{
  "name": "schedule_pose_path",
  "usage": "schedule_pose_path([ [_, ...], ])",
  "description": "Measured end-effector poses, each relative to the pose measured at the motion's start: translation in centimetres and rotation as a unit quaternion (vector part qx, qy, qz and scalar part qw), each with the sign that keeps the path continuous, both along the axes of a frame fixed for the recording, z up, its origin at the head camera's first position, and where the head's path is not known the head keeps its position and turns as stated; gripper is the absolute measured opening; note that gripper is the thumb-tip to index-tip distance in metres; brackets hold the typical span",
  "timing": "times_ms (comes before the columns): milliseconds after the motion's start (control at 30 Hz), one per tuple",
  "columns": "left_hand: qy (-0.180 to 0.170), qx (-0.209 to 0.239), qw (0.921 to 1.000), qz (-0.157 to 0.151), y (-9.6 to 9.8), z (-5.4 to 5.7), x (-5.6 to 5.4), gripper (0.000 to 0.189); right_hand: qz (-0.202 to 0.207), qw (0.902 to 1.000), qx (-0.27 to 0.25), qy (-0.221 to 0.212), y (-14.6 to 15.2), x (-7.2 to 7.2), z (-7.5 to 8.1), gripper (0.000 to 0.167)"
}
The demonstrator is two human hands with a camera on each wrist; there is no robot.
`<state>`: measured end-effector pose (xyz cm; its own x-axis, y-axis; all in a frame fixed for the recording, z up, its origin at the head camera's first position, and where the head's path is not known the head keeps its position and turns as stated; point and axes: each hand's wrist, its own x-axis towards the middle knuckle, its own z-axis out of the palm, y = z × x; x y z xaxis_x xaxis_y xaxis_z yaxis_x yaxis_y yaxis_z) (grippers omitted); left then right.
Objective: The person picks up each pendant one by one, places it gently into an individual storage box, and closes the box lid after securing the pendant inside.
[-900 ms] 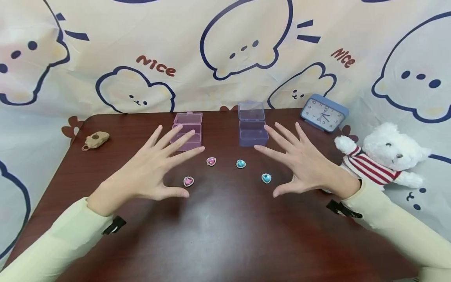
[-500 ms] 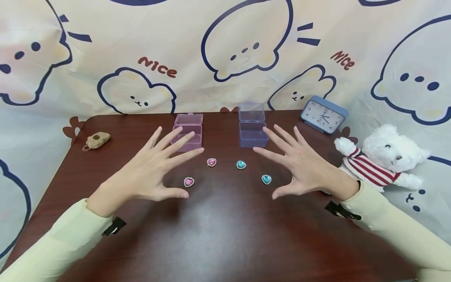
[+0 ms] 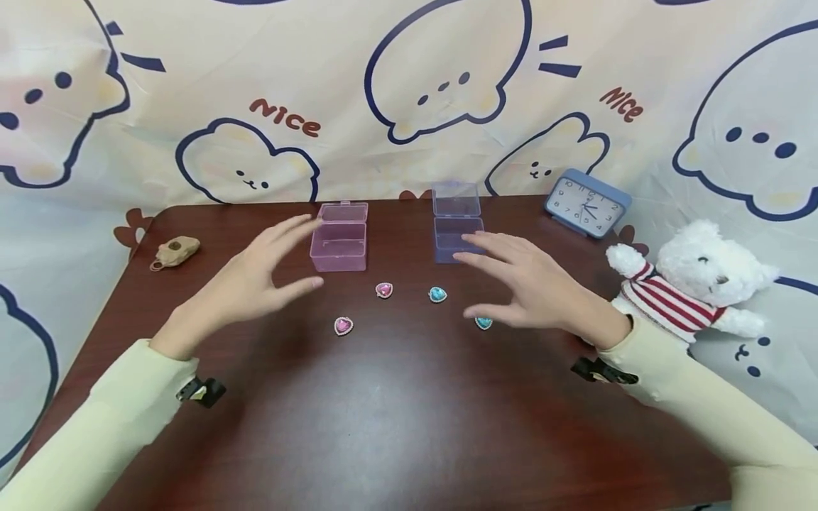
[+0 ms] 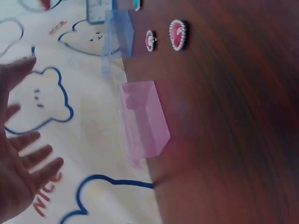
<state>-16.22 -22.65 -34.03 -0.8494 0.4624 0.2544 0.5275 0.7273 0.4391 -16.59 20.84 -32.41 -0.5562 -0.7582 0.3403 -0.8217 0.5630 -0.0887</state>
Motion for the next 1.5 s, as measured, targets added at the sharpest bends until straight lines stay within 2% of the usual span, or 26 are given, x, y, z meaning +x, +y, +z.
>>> schedule_pose_path([
  [67,-0.054,0.049,0.9966,0.037,-0.4,-0.3,-0.9,0.092,-0.01,0.9994,-0.025,-0.021,-1.2,-0.5,-0.1,0.066],
  [133,-0.107,0.093,0.9876,0.068,-0.7,-0.8,-1.6,0.098,-0.021,0.998,-0.035,-0.049,-2.5,-1.1,-0.3,0.053],
  [233,-0.188,0.135,0.9676,0.101,-0.9,-1.9,-2.4,0.104,-0.026,0.9926,-0.041,-0.111,-4.5,-2.2,-0.8,0.044],
  [400,-0.312,0.15,0.9313,0.113,-1.1,-3.9,-3.9,0.116,-0.014,0.9813,-0.039,-0.188,-7.8,-4.4,-2.8,0.038],
  [533,-0.382,0.178,0.8974,0.13,-1.4,-5.0,-5.0,0.119,-0.031,0.9775,-0.017,-0.208,-10.3,-5.9,-5.0,0.04],
  [600,-0.402,0.212,0.8797,0.139,-1.4,-5.5,-5.4,0.12,-0.045,0.9755,-0.004,-0.215,-11.2,-6.4,-5.9,0.041],
  [667,-0.415,0.243,0.865,0.142,-1.3,-5.8,-5.9,0.121,-0.054,0.9729,0.004,-0.225,-11.8,-6.9,-6.8,0.042],
  [700,-0.419,0.254,0.8602,0.14,-1.3,-6.0,-6.1,0.121,-0.057,0.9712,0.007,-0.231,-12.1,-7.1,-7.2,0.043],
  [900,-0.437,0.277,0.8489,0.109,-0.9,-7.2,-7.1,0.122,-0.044,0.9675,0.043,-0.245,-13.0,-7.3,-9.3,0.044],
  [1033,-0.442,0.313,0.8348,0.096,-0.6,-7.9,-7.7,0.119,-0.045,0.9682,0.051,-0.241,-13.4,-7.3,-9.9,0.042],
  [1133,-0.443,0.332,0.8276,0.092,-0.5,-8.2,-8.2,0.117,-0.042,0.9661,0.05,-0.25,-13.7,-7.4,-10.1,0.039],
  [1233,-0.435,0.339,0.8299,0.085,-0.5,-8.4,-8.6,0.115,-0.038,0.9632,0.05,-0.261,-14.0,-7.4,-10.1,0.035],
  [1367,-0.418,0.336,0.841,0.069,-0.4,-8.6,-9.0,0.102,-0.041,0.9636,0.048,-0.26,-14.1,-7.3,-10.2,0.031],
  [1500,-0.409,0.331,0.848,0.06,-0.3,-8.6,-9.2,0.093,-0.045,0.9635,0.045,-0.26,-14.1,-7.3,-10.3,0.028],
])
